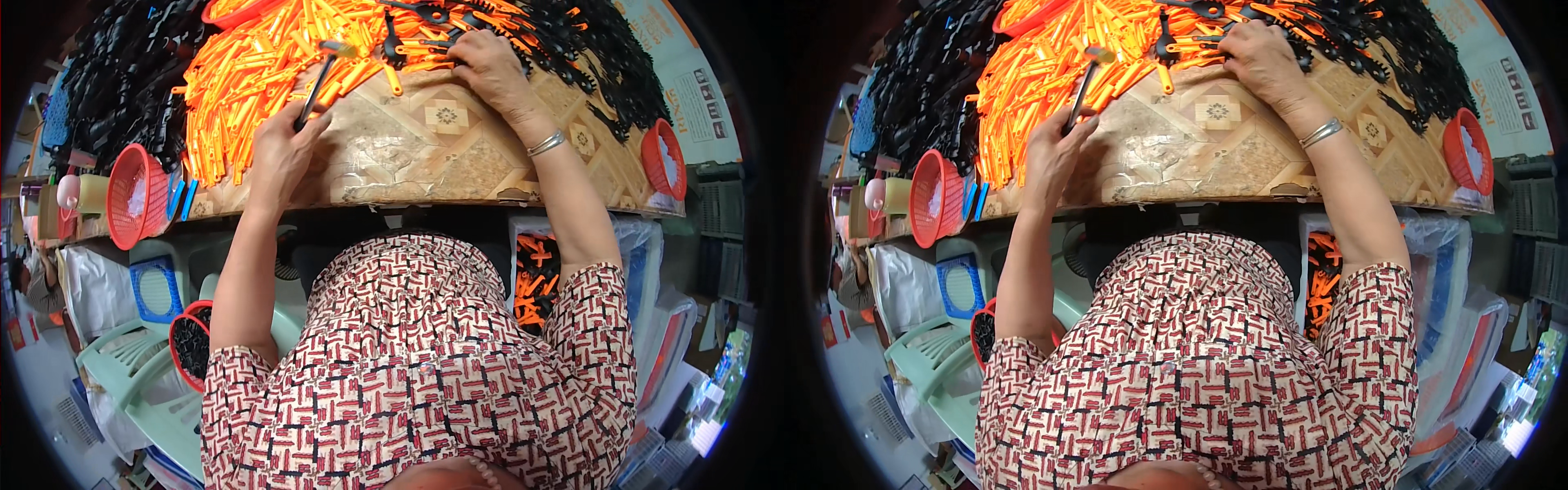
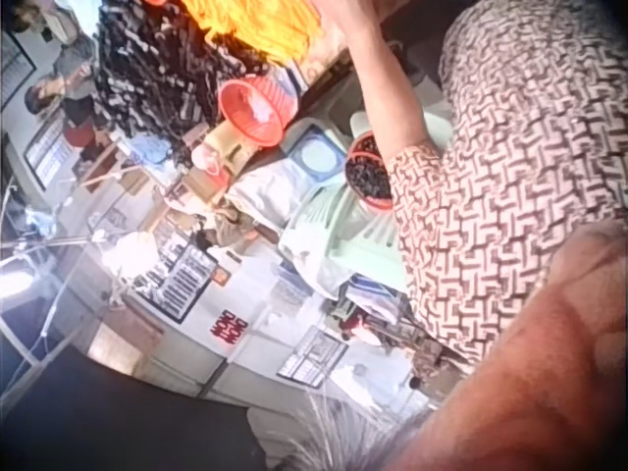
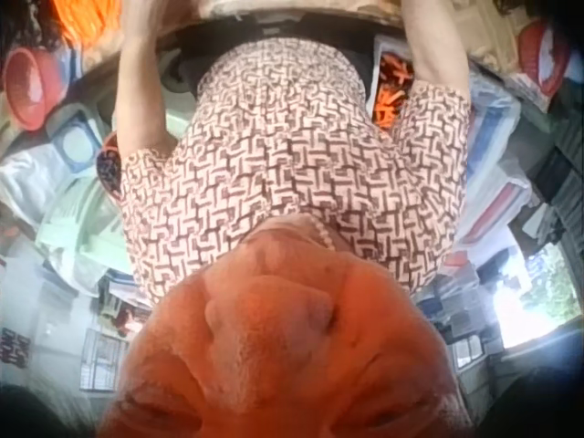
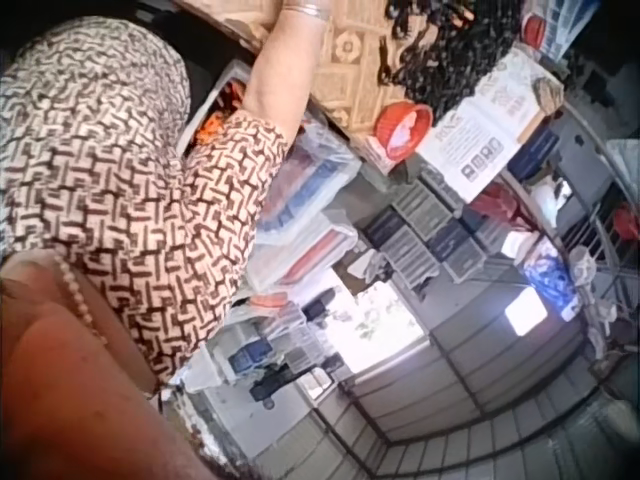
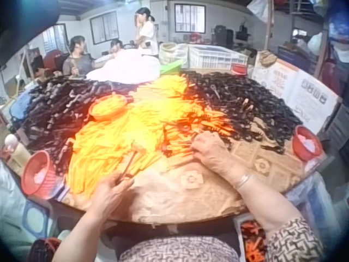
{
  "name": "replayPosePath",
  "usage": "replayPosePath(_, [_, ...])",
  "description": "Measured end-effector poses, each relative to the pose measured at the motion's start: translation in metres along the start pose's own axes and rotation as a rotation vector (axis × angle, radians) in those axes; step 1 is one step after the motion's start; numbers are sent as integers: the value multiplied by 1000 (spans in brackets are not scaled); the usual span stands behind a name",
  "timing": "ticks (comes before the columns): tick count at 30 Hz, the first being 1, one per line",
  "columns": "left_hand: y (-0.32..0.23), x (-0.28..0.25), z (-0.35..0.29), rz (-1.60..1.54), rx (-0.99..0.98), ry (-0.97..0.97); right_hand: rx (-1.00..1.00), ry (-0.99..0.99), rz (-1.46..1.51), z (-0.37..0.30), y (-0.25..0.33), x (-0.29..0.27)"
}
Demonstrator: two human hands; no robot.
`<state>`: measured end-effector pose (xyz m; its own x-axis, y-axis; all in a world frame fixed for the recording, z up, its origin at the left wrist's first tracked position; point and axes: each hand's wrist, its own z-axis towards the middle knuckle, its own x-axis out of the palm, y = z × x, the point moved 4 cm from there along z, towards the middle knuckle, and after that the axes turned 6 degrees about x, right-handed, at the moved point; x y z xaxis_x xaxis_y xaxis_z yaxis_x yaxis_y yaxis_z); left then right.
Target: The person assembles orange plastic handles with black plastic heads using a hammer. They repeatedly pick up a handle and a head, insert the head into the handle, and strike the connection with a hammer to secure it. The finished items are placed on the table.
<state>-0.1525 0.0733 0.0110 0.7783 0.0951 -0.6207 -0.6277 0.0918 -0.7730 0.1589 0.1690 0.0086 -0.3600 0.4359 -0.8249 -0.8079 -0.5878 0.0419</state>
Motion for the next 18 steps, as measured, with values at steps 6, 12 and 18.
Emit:
replayPosePath(6, [-3,36,63,426,295,-69,632,-248,1342,4,-53,-15])
replayPosePath(12, [-21,45,89,574,259,70,541,-291,1691,-5,-59,-47])
replayPosePath(18, [-6,35,82,498,259,-23,842,65,1386,-71,53,-81])
